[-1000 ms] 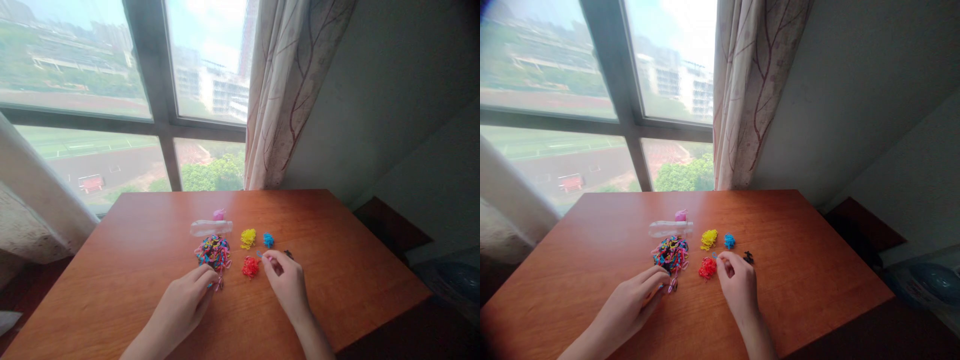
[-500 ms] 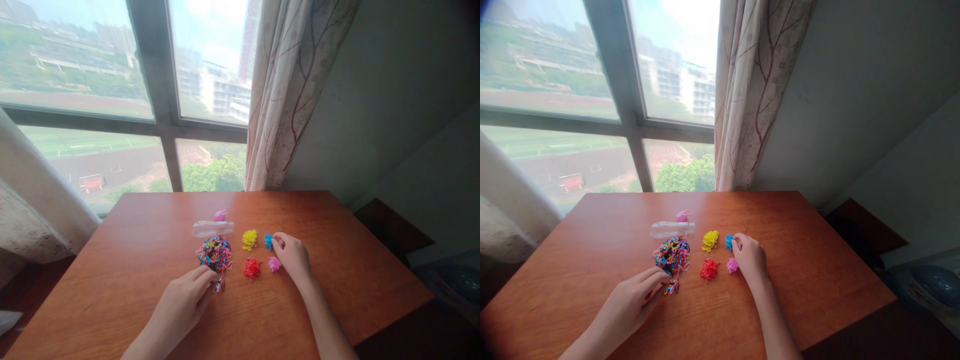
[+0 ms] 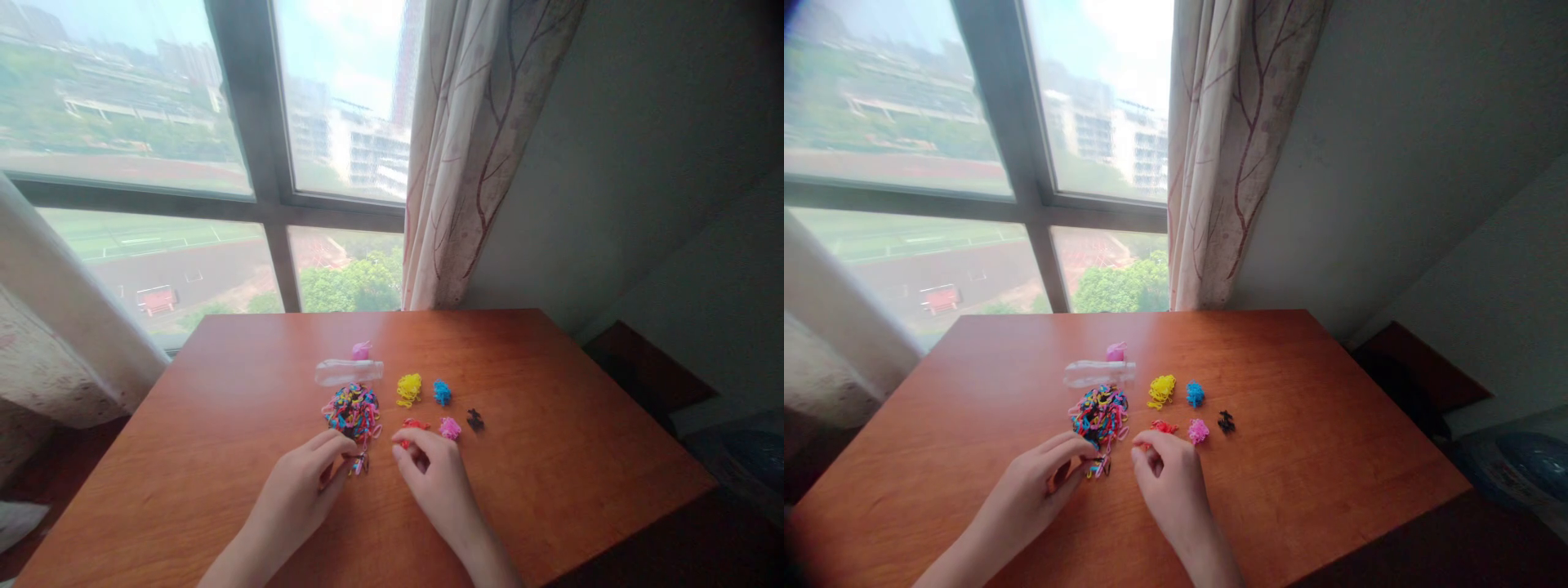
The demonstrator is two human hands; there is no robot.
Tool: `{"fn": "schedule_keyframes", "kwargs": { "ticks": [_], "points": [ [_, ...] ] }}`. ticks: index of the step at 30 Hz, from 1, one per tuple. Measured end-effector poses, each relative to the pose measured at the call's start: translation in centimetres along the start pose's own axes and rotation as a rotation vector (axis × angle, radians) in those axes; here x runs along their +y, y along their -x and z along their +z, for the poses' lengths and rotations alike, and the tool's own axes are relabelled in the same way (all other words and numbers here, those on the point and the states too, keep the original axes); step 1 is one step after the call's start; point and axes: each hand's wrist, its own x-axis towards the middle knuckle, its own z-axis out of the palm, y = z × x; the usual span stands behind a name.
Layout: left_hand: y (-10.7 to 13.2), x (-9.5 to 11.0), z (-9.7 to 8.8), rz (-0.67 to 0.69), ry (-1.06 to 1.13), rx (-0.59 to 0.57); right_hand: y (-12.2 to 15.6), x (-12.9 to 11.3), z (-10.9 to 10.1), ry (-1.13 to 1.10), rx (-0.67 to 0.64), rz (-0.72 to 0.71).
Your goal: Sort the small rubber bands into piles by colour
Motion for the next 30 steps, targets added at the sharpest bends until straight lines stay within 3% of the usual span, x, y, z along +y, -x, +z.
{"fn": "schedule_keyframes", "kwargs": {
  "ticks": [3,6,15,30],
  "points": [
    [0.1,-0.2,0.2,0.000,0.016,-0.020,1.5,-1.0,2.4,-0.086,-0.047,0.013],
    [0.1,-0.2,0.2,0.002,0.019,-0.011,2.1,-1.0,3.5,-0.049,-0.032,0.001],
    [-0.3,0.0,0.2,0.009,0.024,0.030,2.4,-1.3,4.7,0.353,0.053,-0.034],
    [-0.7,0.0,0.1,0.068,0.019,0.123,2.3,-0.7,5.3,0.344,0.092,0.000]
  ]
}}
